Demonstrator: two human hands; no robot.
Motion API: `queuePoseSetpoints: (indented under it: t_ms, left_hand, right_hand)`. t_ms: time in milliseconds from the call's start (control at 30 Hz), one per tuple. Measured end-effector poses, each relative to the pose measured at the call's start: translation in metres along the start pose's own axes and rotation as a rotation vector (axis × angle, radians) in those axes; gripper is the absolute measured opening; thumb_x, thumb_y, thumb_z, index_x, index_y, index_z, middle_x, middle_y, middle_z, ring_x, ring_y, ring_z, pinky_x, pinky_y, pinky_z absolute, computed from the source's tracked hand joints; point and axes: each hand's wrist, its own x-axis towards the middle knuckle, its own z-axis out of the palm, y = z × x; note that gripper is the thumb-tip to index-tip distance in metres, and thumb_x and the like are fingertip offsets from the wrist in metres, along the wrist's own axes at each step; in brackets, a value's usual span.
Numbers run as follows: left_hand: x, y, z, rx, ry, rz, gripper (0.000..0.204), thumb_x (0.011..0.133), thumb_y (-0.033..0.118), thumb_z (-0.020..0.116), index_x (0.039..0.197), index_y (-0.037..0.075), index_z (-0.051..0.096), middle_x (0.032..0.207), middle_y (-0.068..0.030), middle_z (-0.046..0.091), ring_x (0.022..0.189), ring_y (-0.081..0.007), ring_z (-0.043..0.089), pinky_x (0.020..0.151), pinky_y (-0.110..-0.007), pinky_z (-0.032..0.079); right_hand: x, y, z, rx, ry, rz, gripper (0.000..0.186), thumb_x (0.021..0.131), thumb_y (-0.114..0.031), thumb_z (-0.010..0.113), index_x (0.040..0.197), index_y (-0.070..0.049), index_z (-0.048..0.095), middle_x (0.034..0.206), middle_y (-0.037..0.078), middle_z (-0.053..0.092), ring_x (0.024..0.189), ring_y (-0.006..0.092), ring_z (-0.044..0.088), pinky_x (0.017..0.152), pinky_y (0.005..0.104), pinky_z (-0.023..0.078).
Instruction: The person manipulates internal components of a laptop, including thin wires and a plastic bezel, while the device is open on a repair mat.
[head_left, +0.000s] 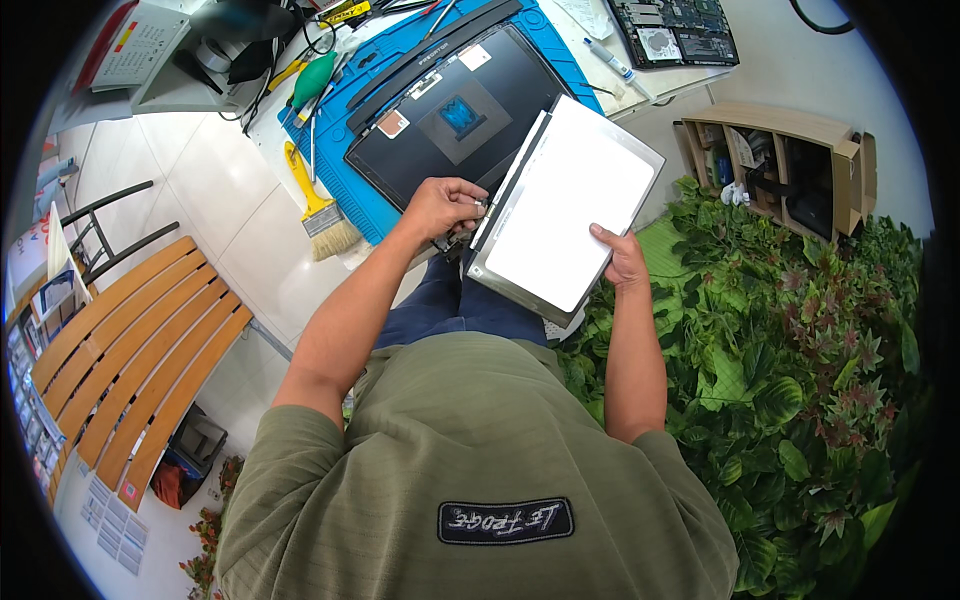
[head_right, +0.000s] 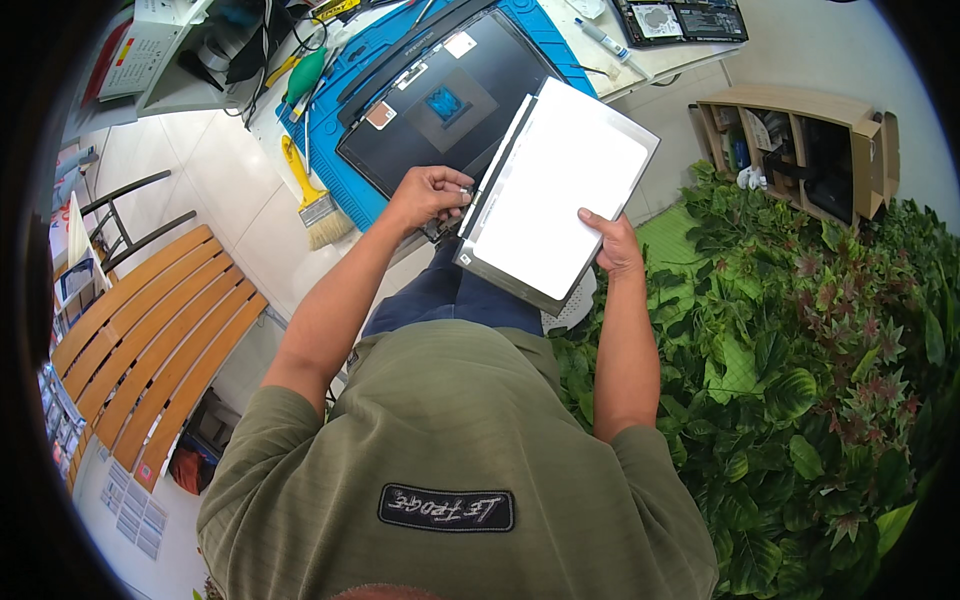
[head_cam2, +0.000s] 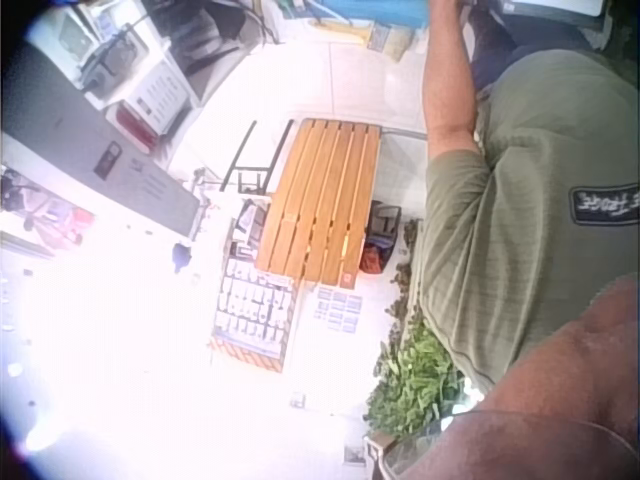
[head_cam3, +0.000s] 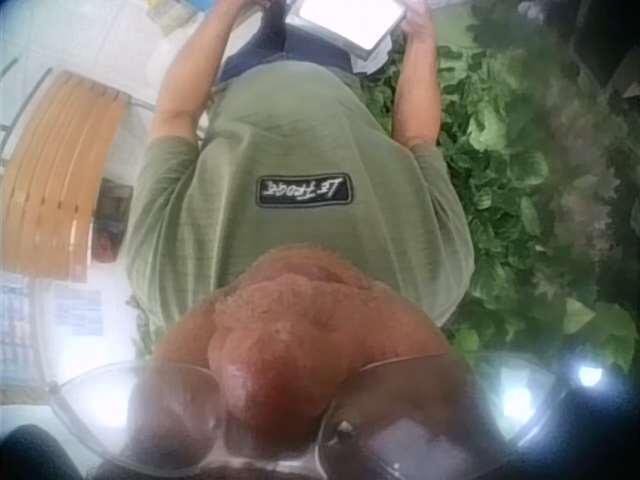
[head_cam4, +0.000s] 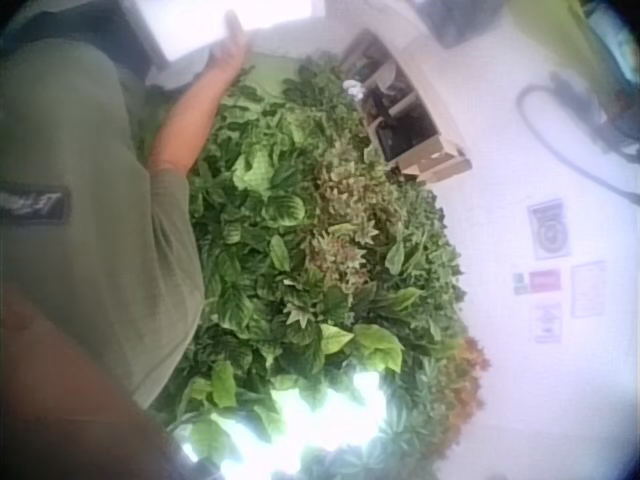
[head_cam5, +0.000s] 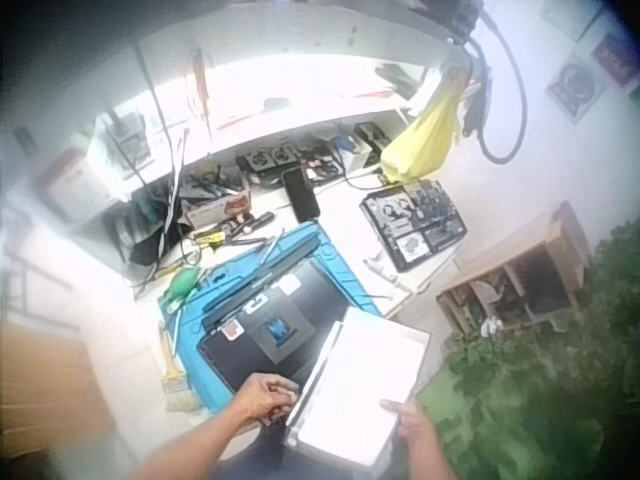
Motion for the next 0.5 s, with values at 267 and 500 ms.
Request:
queuePoseSetpoints:
  t_ms: [267, 500]
  left_hand:
    - [0.0057, -0.0088, -0.0033, -0.016, -0.022, -0.006, 0.031, 0.089, 0.005, 0.077, 0.117, -0.008, 0.071, 0.083, -0.0075, 0.075, 0.069, -0.0097, 0.069, 0.060, -0.022, 0.053]
    - [0.0046, -0.0065, -0.0036, -0.025, -0.033, 0.018, 0.032, 0.090, 0.003, 0.074, 0.121, -0.006, 0.071, 0.083, -0.0065, 0.074, 0.072, -0.0093, 0.069, 0.063, -0.023, 0.054]
  right_hand:
    - [0.0003, -0.0019, 0.0036, -0.008, 0.014, -0.014, 0.062, 0.084, -0.008, 0.078, 0.138, 0.011, 0.052, 0.127, 0.022, 0.064, 0.117, 0.0338, 0.065, 0.098, 0.0454, 0.054]
    - [0.0014, 0.0000, 0.0019, -0.004, 0.020, -0.012, 0.062, 0.084, -0.008, 0.079, 0.137, 0.011, 0.053, 0.125, 0.022, 0.065, 0.114, 0.0335, 0.067, 0.097, 0.0456, 0.055]
